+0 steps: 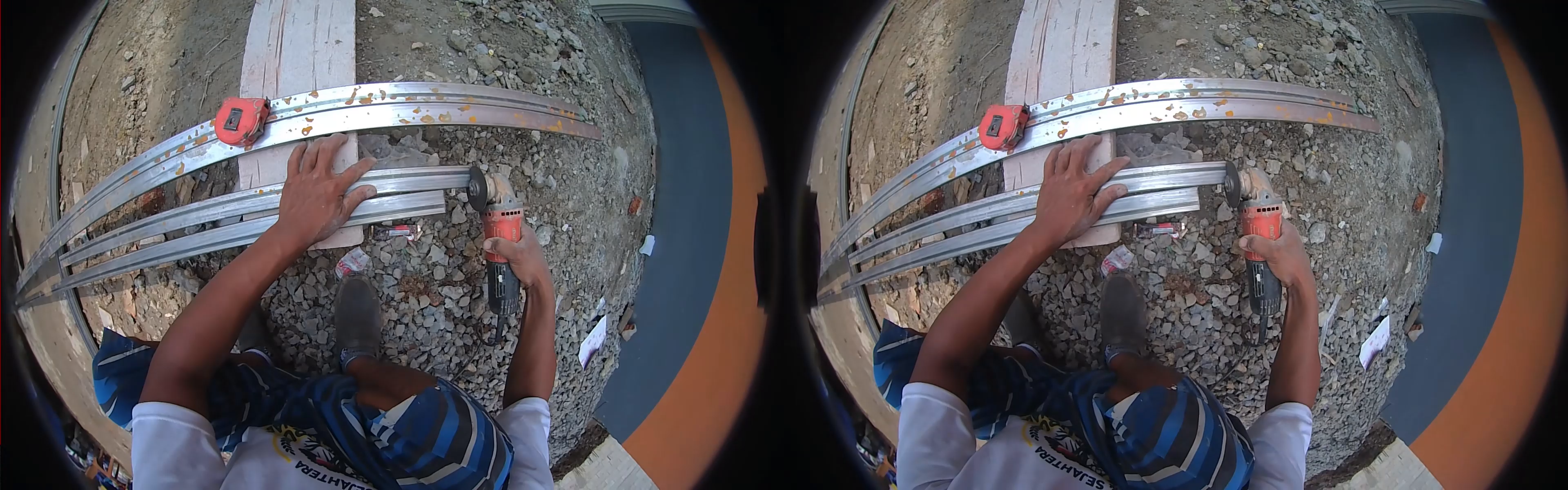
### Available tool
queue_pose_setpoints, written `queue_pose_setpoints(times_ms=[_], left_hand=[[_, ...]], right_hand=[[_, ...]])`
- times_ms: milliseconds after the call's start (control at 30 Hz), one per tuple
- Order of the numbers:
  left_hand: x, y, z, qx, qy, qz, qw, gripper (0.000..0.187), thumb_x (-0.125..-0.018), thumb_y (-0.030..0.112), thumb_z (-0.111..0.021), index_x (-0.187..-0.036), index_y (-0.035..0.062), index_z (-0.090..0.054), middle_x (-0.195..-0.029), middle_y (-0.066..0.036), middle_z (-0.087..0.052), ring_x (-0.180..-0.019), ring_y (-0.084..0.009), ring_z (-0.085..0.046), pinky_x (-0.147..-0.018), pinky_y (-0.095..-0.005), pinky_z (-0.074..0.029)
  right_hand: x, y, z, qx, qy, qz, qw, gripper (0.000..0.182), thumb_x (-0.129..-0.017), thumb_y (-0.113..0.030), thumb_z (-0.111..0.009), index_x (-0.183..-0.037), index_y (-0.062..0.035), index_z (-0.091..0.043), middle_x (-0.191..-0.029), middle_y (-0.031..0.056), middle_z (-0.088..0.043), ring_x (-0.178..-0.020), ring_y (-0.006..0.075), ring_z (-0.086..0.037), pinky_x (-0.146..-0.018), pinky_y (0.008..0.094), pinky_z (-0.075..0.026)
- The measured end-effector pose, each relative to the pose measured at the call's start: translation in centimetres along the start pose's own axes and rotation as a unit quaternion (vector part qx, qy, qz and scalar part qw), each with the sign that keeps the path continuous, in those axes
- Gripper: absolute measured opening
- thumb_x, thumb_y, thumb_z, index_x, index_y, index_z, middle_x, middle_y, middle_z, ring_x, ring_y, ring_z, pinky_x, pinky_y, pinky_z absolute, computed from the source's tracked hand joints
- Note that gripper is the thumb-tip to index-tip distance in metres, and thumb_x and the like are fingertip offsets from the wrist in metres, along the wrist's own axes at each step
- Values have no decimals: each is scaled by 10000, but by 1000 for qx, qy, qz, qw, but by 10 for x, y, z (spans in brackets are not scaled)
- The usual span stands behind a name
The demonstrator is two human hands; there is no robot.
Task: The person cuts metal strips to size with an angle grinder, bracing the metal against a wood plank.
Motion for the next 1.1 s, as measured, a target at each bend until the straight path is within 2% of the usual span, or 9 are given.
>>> queue_pose_setpoints(times_ms=[267, 433, 467, 533, 600, 733, 900, 1000, 1100], left_hand=[[-1, 2, 2, -5, -4, -7, 1000, 494, -999, 555, -519, -1382, 262, -628, -1459, -176, -437, -1384, -363, -384, -1194, -541, -212], [-1, 3, 7, 12, 31, -35, 999, 598, -895, 599, -648, -1268, 132, -675, -1398, -167, -507, -1316, -348, -458, -1144, -529, -282], [-2, 7, 13, 5, 59, -60, 996, 618, -838, 573, -725, -1226, 94, -678, -1330, -154, -550, -1254, -338, -503, -1085, -500, -350], [-3, 9, 16, 14, 55, -71, 996, 592, -834, 545, -742, -1216, 97, -679, -1286, -143, -564, -1213, -331, -520, -1054, -485, -376], [-3, 12, 23, 28, 76, -75, 994, 539, -830, 476, -773, -1191, 88, -676, -1123, -112, -603, -1058, -315, -569, -942, -443, -438], [-1, 11, 19, 20, 68, -74, 995, 551, -840, 474, -760, -1189, 59, -662, -1010, -107, -622, -953, -310, -591, -849, -434, -452], [0, 14, 16, 4, 66, -80, 995, 552, -839, 486, -756, -1178, 63, -650, -979, -112, -631, -919, -322, -604, -830, -430, -455], [1, 13, 16, 17, 37, -55, 998, 557, -858, 445, -753, -1203, 22, -643, -1040, -167, -666, -970, -370, -617, -867, -451, -470], [1, 13, 16, 27, 46, -52, 997, 553, -852, 435, -763, -1194, 16, -649, -1047, -170, -672, -971, -370, -626, -867, -446, -478]], right_hand=[[15, 11, -7, -59, -16, -38, 997, 385, -721, -179, -803, -1020, -9, -630, -836, 26, -638, -724, 131, -629, -684, 292, -517], [31, 38, -17, -114, 6, -40, 993, 440, -713, -187, -811, -1068, -14, -618, -891, 32, -636, -748, 127, -605, -712, 298, -508], [31, 48, -20, -110, 14, -33, 993, 475, -707, -200, -814, -1092, -7, -615, -910, 38, -642, -782, 136, -606, -741, 305, -507], [31, 68, -21, -77, 48, -26, 996, 551, -691, -233, -817, -1155, -4, -628, -957, 55, -661, -877, 155, -613, -811, 318, -500], [33, 73, -22, -108, 58, -13, 992, 557, -688, -235, -816, -1167, -15, -638, -960, 56, -666, -870, 158, -615, -815, 321, -502], [38, 63, -15, -138, 49, 3, 989, 573, -685, -250, -812, -1193, -34, -656, -965, 62, -676, -851, 172, -619, -827, 337, -506], [25, 88, -16, -135, 48, 8, 990, 651, -665, -288, -823, -1228, -21, -635, -952, 74, -680, -844, 176, -629, -822, 335, -513], [22, 84, -12, -116, 51, 16, 992, 692, -651, -320, -830, -1239, -18, -626, -942, 79, -679, -838, 187, -637, -820, 344, -521], [27, 67, -9, -138, -3, 11, 990, 681, -656, -316, -826, -1233, -15, -628, -962, 84, -677, -830, 193, -640, -806, 341, -525]])
Point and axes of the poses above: each hand's wrist, its own x-axis away from the middle knuckle, its own z-axis out of the back of the hand, y = z × x, the point moved 4 cm from there along -x, towards the middle knuckle
